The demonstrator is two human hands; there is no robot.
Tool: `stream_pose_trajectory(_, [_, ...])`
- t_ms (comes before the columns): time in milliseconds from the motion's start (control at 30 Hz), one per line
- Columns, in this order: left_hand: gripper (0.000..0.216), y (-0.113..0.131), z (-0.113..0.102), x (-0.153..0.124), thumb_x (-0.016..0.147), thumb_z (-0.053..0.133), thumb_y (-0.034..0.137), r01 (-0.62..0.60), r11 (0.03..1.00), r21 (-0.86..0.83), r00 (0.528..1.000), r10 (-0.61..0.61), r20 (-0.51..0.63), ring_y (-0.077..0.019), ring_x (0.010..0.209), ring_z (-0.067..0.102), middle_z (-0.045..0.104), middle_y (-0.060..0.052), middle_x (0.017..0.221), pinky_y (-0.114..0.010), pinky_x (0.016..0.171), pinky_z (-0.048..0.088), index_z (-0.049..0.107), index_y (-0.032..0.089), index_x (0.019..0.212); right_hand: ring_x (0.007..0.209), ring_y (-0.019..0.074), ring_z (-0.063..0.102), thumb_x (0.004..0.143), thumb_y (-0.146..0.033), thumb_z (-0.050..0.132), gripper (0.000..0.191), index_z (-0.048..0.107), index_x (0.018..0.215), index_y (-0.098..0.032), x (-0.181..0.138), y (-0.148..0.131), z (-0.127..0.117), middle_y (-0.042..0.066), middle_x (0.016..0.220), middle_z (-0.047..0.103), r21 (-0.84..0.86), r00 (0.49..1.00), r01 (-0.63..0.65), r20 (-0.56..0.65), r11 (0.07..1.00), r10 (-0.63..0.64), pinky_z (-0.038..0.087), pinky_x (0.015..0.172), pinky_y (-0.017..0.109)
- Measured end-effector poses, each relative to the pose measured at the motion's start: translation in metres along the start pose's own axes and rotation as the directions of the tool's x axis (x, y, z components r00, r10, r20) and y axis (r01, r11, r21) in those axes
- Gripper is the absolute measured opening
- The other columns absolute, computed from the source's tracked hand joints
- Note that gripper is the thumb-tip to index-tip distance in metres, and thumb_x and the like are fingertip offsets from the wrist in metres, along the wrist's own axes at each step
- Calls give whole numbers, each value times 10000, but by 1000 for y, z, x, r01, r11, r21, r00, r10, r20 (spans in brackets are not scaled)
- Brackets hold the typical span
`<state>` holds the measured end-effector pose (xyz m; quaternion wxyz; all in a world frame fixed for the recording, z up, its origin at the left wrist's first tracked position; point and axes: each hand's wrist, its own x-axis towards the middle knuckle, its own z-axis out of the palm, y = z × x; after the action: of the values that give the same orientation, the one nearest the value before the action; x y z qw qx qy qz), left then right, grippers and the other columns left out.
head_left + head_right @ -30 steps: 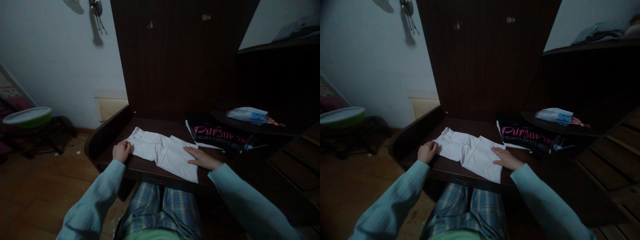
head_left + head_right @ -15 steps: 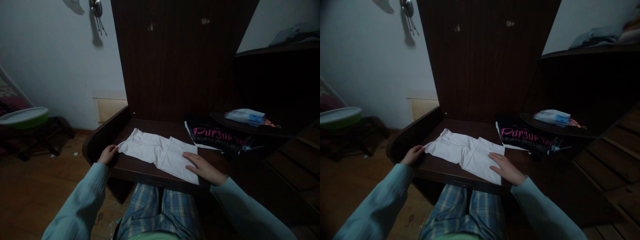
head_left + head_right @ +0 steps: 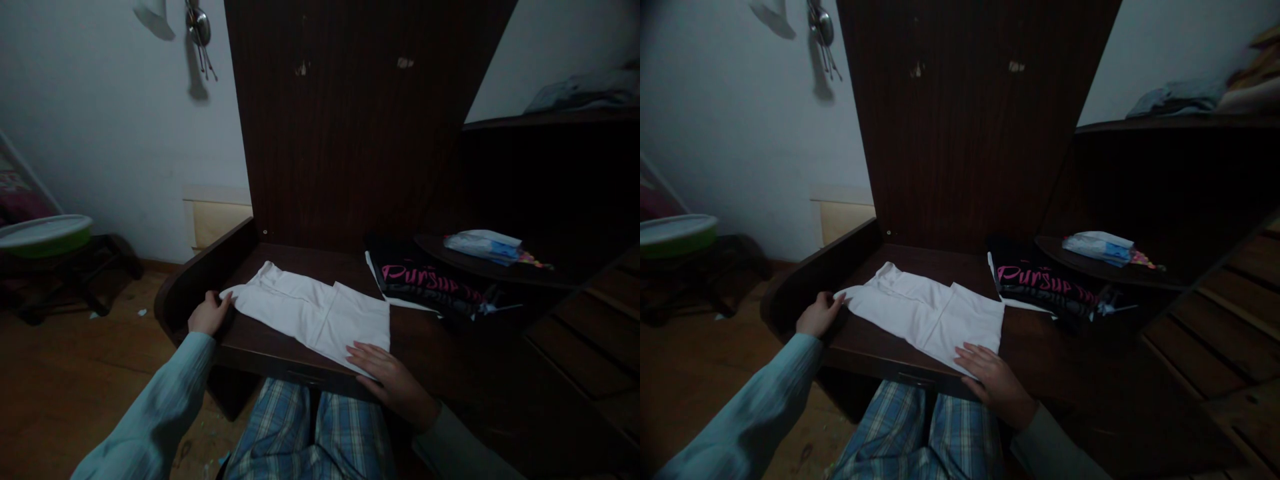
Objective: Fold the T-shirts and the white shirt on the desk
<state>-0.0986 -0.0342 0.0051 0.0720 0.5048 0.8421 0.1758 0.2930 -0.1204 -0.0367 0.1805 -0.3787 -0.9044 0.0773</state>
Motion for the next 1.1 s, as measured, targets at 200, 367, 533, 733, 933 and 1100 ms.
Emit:
stream_pose_trajectory(200, [669, 24, 10, 16, 750, 487, 466, -32, 991, -132, 999, 32, 0, -302, 1026, 555, 571, -207, 1126, -372, 824, 435, 313, 85, 1271, 1171, 175, 441, 861, -279, 424, 318, 546, 1147, -213, 5, -9, 4, 44, 1225, 529, -1, 999, 28, -15, 1000, -28, 379, 978, 345])
stream_pose_trajectory(367, [674, 47, 18, 44, 678, 587, 203, -8, 945, -328, 1000, 5, -8, -269, 1081, 521, 529, -201, 1182, -313, 873, 424, 312, 56, 1275, 1191, 200, 415, 848, -355, 440, 364, 546, 1148, -177, 16, -21, 3, 71, 1246, 508, 65, 999, 15, 43, 998, -17, 363, 989, 366])
stream_pose_trajectory(533, [587, 80, 13, 50, 658, 554, 140, -169, 832, -529, 975, 65, -211, -250, 1060, 528, 540, -153, 1167, -325, 884, 418, 386, 105, 1219, 1199, 199, 402, 846, -395, 432, 373, 569, 1108, -168, 19, -24, -7, 80, 1246, 508, 191, 994, -31, 105, 981, 11, 347, 998, 359])
stream_pose_trajectory(733, [521, 145, 2, -28, 705, 468, 133, -650, 577, -495, 753, 577, -316, -173, 839, 578, 584, -79, 1016, -299, 777, 448, 371, 140, 1217, 1086, 206, 509, 809, -413, 480, 342, 610, 1014, -173, 20, -25, -18, 90, 1121, 600, 381, 996, -89, 55, 920, 74, 396, 937, 339])
stream_pose_trajectory(933, [514, 153, 43, -147, 746, 455, 92, -967, 109, -232, 97, 993, 64, -190, 879, 520, 558, -55, 925, -307, 762, 435, 350, 208, 1235, 599, 143, 586, 776, -491, 447, 354, 565, 690, -168, 14, 5, -61, 34, 627, 624, 627, 767, -330, -258, 705, 588, 448, 517, 231])
stream_pose_trajectory(1100, [411, 138, 66, -169, 805, 413, 108, -972, 154, -180, 142, 987, 80, -191, 935, 476, 517, -75, 1028, -325, 796, 421, 374, 204, 1204, 658, 152, 591, 715, -449, 519, 294, 561, 796, -170, 25, 44, -70, 43, 731, 634, 608, 721, -399, -255, 686, 645, 461, 573, 254])
